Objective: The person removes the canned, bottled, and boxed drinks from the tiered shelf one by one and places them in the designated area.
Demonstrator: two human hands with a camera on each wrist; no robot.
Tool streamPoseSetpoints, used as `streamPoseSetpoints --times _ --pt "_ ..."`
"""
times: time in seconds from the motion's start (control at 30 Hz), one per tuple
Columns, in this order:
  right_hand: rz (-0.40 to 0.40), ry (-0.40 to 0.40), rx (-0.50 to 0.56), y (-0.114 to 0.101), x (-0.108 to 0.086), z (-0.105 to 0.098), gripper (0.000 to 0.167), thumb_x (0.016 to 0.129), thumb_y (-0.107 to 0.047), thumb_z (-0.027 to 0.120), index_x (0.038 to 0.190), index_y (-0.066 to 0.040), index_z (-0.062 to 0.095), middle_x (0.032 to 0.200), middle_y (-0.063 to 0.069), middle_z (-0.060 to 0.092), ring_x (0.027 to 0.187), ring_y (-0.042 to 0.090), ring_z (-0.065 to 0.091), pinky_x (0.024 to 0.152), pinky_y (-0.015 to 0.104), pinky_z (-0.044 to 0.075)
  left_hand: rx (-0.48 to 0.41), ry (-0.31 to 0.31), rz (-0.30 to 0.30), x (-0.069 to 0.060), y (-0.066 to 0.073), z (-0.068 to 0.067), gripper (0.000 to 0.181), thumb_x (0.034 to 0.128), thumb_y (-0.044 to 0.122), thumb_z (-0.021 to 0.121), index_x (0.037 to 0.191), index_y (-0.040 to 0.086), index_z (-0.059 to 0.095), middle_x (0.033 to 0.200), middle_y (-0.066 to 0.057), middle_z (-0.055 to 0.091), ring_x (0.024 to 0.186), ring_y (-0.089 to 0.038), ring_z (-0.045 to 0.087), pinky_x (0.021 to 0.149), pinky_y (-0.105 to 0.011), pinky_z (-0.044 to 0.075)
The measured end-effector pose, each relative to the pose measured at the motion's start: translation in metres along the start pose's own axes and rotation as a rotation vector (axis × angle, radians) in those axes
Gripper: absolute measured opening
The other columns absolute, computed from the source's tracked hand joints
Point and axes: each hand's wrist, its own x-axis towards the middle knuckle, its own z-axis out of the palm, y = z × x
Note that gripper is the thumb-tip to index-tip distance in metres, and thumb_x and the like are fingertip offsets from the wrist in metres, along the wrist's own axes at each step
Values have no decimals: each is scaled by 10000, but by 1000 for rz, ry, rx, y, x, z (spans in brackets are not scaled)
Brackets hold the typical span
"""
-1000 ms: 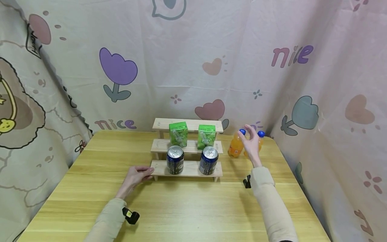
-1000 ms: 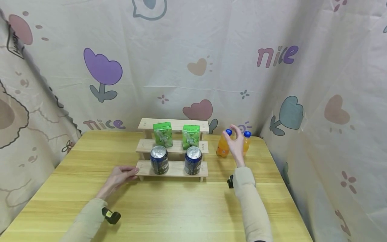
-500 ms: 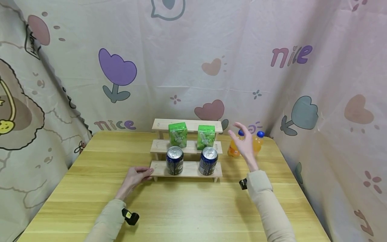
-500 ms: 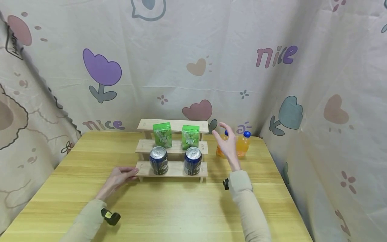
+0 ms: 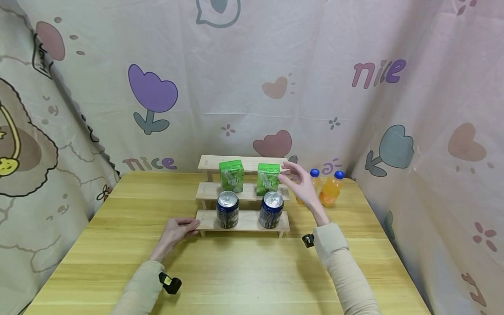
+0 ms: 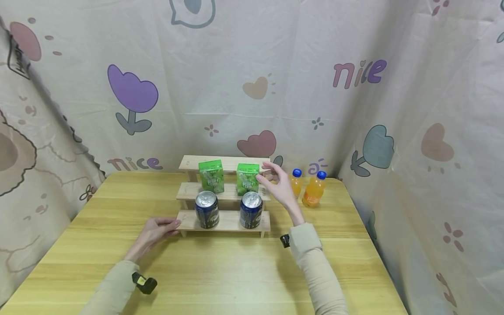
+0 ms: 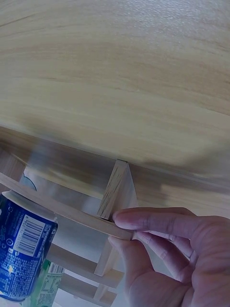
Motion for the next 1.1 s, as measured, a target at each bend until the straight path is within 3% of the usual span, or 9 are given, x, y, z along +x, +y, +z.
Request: streamPoseSetpoints --times 0.23,0.67,0.8,0.97,1.1 --pt "-14 -45 22 0 5 3 543 958 -123 692 1454 -41 487 1444 211 520 1296 435 508 1153 548 456 -6 -2 5 0 -1 0 429 974 20 637 1287 -240 503 866 3 707 716 -53 713 734 -158 643" --pt "6 -123 16 1 19 6 553 946 -120 701 1452 -50 493 1431 204 521 1283 360 508 1161 534 460 -12 -3 -3 0 -1 -1 448 971 30 647 1304 -230 498 871 -2 719 720 -58 720 741 -168 646" --pt "22 -146 -5 3 21 7 536 948 -148 705 1443 -81 510 1415 186 545 1234 348 550 1099 456 513 -14 -6 -6 0 -1 -1 451 970 28 647 1309 -227 494 872 -7 719 721 -63 721 741 -169 647" --pt "23 -162 -3 4 23 9 499 959 -141 693 1423 -67 526 1177 191 611 1040 245 606 871 240 573 -7 -1 -8 0 -1 -1 447 968 31 653 1303 -224 503 880 -20 715 716 -64 719 738 -170 647" --pt "17 -164 -3 5 24 10 487 964 -125 681 1416 -36 522 1063 132 603 947 142 597 804 182 559 2 4 -8 0 -1 -1 443 968 34 654 1299 -221 509 892 -31 709 714 -63 718 738 -170 647"
